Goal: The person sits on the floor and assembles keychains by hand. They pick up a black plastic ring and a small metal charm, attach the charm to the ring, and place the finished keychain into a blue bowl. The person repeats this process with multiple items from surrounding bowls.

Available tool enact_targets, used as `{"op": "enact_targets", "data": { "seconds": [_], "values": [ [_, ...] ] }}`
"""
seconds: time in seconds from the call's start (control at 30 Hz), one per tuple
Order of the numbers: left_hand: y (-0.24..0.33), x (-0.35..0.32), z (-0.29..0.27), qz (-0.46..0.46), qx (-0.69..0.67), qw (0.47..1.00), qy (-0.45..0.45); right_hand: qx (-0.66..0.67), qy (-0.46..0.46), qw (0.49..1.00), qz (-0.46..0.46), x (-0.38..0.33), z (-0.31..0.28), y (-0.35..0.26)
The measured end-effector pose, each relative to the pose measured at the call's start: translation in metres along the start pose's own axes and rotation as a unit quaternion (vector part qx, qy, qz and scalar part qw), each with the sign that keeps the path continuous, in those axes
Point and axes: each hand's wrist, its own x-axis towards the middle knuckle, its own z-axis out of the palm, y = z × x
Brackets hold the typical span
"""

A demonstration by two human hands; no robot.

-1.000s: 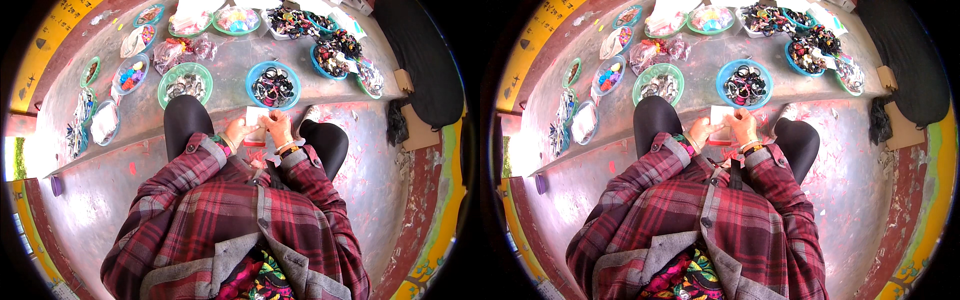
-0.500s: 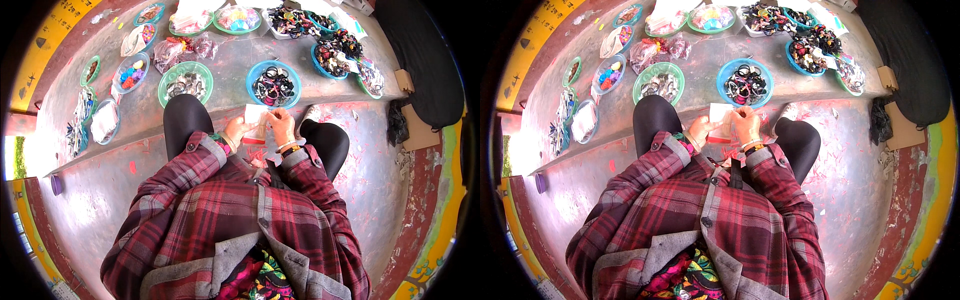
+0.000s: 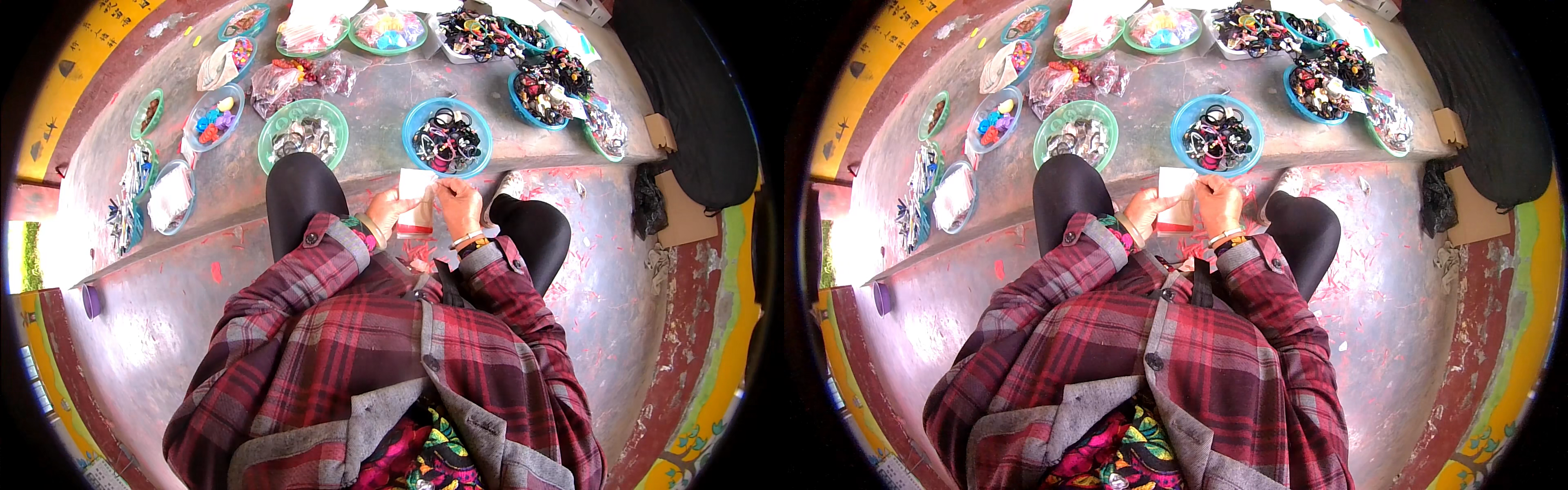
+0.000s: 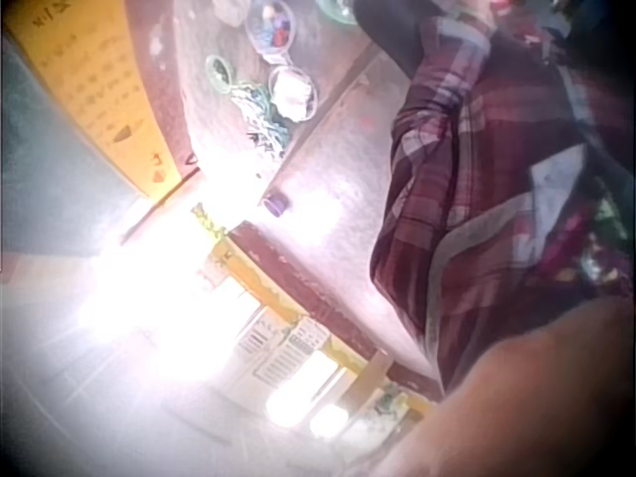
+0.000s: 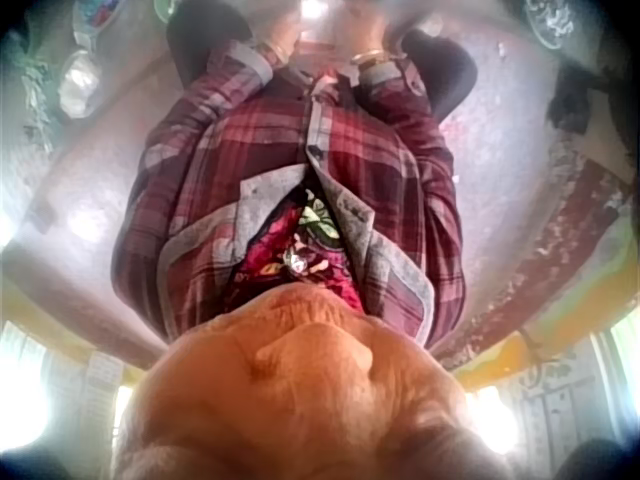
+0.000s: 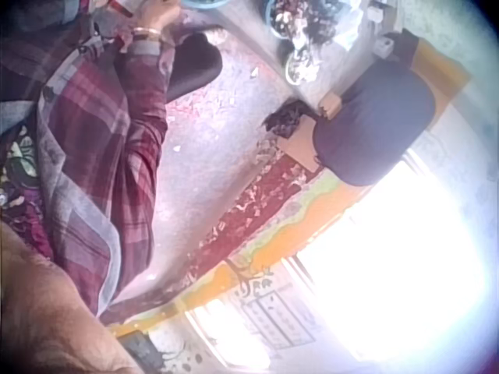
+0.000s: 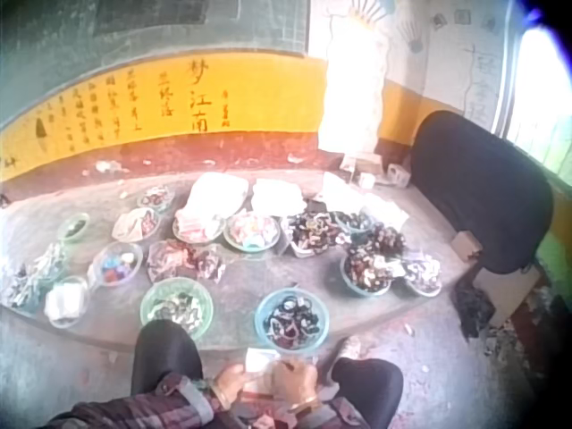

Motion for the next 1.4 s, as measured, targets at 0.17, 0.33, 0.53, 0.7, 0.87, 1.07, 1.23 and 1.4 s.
{"op": "enact_targets", "data": {
  "seconds": [0.17, 0.33, 0.53, 0.7, 0.87, 1.07, 1.23, 1.4],
  "values": [
    [0.007, -0.002, 0.003, -0.045, -0.057, 0.997, -0.009, -0.196, 0.006, 0.951, -0.239, 0.003, -0.017, -0.022],
    [0.004, 0.000, -0.002, -0.056, -0.063, 0.996, 0.004, -0.226, -0.022, 0.930, -0.288, 0.002, -0.020, -0.031],
    [0.004, 0.000, -0.002, -0.033, -0.029, 0.999, -0.021, -0.036, -0.075, 0.996, -0.021, 0.000, -0.006, -0.024],
    [0.000, 0.000, -0.004, -0.011, 0.023, 0.998, -0.060, 0.171, -0.110, 0.972, 0.114, 0.002, -0.001, -0.003],
    [0.000, -0.001, -0.002, -0.023, 0.010, 0.998, -0.057, 0.208, -0.139, 0.960, 0.126, 0.004, -0.001, 0.010],
    [-0.001, 0.002, -0.005, -0.021, -0.045, 0.998, -0.029, 0.270, -0.141, 0.944, 0.126, 0.003, 0.001, 0.009],
    [-0.006, 0.008, -0.013, 0.006, -0.079, 0.997, 0.005, 0.313, -0.136, 0.923, 0.179, 0.002, 0.000, -0.001],
    [0.001, 0.004, -0.009, 0.001, -0.109, 0.994, -0.006, 0.337, -0.110, 0.922, 0.152, 0.002, 0.001, 0.001]
  ]
}}
